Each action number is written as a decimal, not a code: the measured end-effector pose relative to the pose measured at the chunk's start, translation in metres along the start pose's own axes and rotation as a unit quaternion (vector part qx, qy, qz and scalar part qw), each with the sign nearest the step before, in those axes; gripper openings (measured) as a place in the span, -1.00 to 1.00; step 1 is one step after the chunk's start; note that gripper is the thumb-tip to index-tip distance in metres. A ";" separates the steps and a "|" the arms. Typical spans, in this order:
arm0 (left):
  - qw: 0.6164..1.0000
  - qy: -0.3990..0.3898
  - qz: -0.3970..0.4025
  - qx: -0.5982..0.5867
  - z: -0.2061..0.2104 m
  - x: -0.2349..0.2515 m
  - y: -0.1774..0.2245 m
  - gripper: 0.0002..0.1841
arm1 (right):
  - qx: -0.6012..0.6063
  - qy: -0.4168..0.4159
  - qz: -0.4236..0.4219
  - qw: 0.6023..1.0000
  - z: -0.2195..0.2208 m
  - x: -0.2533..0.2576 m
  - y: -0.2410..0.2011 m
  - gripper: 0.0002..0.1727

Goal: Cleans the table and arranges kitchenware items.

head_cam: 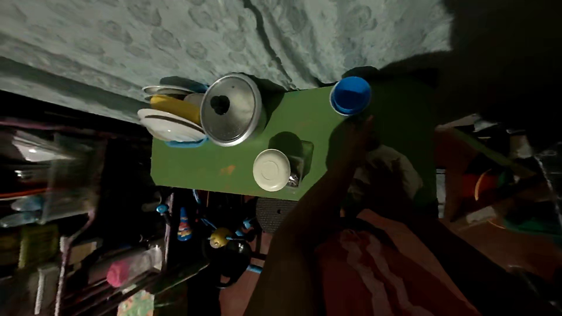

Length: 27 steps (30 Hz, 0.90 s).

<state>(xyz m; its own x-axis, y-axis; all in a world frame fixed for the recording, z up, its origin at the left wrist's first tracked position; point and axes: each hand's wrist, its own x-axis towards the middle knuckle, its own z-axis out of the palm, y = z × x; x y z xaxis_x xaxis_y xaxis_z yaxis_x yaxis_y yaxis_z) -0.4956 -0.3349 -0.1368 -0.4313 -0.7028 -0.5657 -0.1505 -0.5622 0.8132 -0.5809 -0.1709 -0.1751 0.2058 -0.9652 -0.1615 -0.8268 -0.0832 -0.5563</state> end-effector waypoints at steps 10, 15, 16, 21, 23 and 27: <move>0.995 0.016 0.041 0.090 -0.025 -0.034 0.009 -0.44 | -0.042 0.072 -0.006 0.996 -0.004 0.005 0.015 -0.49; 0.996 -0.021 0.004 0.083 -0.060 -0.131 0.033 -0.62 | 0.060 0.041 0.192 0.979 -0.044 0.061 0.010 -0.53; 0.996 -0.024 0.001 0.088 -0.069 -0.151 0.036 -0.64 | 0.106 0.082 0.205 0.970 -0.051 0.074 0.006 -0.53; 0.998 -0.009 0.039 0.041 -0.111 -0.228 0.010 -0.67 | 0.180 0.232 -0.029 0.955 -0.059 0.155 -0.002 -0.50; 0.998 0.014 0.058 0.035 -0.124 -0.251 -0.008 -0.62 | 0.186 0.278 -0.121 0.935 -0.045 0.209 0.005 -0.52; 0.996 0.077 0.049 -0.002 -0.140 -0.287 -0.045 -0.60 | 0.139 0.194 -0.012 0.971 -0.031 0.274 -0.016 -0.48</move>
<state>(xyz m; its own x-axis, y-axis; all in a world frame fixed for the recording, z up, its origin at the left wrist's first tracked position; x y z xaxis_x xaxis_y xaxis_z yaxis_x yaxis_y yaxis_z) -0.2403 -0.1694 -0.0300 -0.3016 -0.8132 -0.4978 -0.1098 -0.4889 0.8654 -0.5271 -0.4417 -0.1855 -0.0354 -0.9890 0.1434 -0.6394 -0.0879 -0.7638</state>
